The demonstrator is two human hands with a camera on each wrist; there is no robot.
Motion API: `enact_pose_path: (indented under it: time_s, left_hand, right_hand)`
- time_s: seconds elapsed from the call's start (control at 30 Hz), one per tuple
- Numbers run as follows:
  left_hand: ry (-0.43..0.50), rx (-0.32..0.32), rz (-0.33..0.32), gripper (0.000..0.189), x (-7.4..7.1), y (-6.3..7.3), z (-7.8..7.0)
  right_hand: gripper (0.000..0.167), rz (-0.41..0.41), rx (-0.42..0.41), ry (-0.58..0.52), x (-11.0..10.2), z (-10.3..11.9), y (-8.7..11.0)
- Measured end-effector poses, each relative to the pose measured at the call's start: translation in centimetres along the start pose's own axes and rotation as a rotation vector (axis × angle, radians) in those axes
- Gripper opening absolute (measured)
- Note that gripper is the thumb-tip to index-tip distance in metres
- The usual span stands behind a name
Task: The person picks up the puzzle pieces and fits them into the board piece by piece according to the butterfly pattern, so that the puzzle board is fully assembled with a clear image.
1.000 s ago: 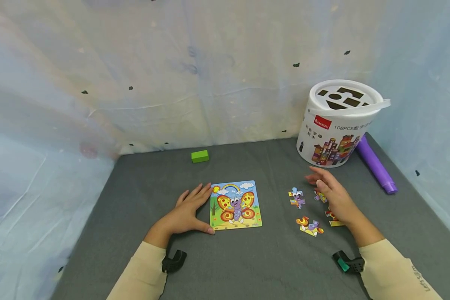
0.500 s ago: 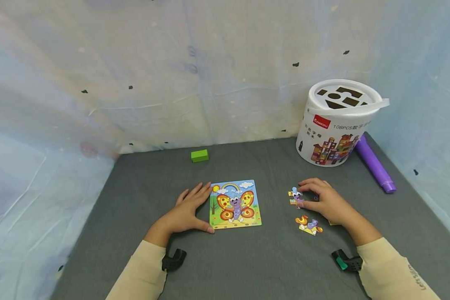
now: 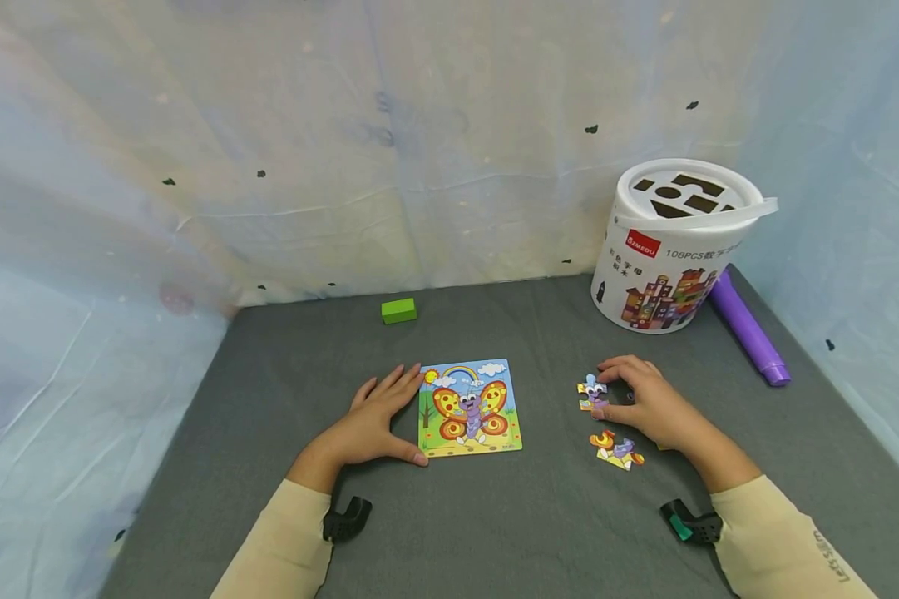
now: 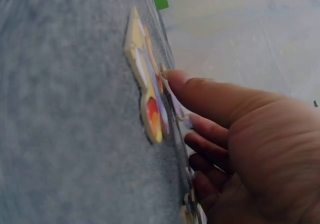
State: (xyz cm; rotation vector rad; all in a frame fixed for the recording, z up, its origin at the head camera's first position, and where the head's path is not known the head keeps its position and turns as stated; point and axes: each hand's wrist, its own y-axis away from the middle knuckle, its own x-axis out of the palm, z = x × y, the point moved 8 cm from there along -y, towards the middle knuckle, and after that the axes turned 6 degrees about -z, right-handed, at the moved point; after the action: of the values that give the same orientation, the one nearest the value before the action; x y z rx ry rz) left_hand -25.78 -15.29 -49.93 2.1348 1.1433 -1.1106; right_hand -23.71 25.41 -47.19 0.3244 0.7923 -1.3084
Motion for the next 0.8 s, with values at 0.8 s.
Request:
enact_pose_path:
  time_s: [0.8]
  left_hand:
    - [0.011, -0.006, 0.003, 0.137, -0.2, 0.0, -0.2]
  right_hand:
    - [0.012, -0.089, 0.104, -0.293, 1.9, 2.9, 0.0]
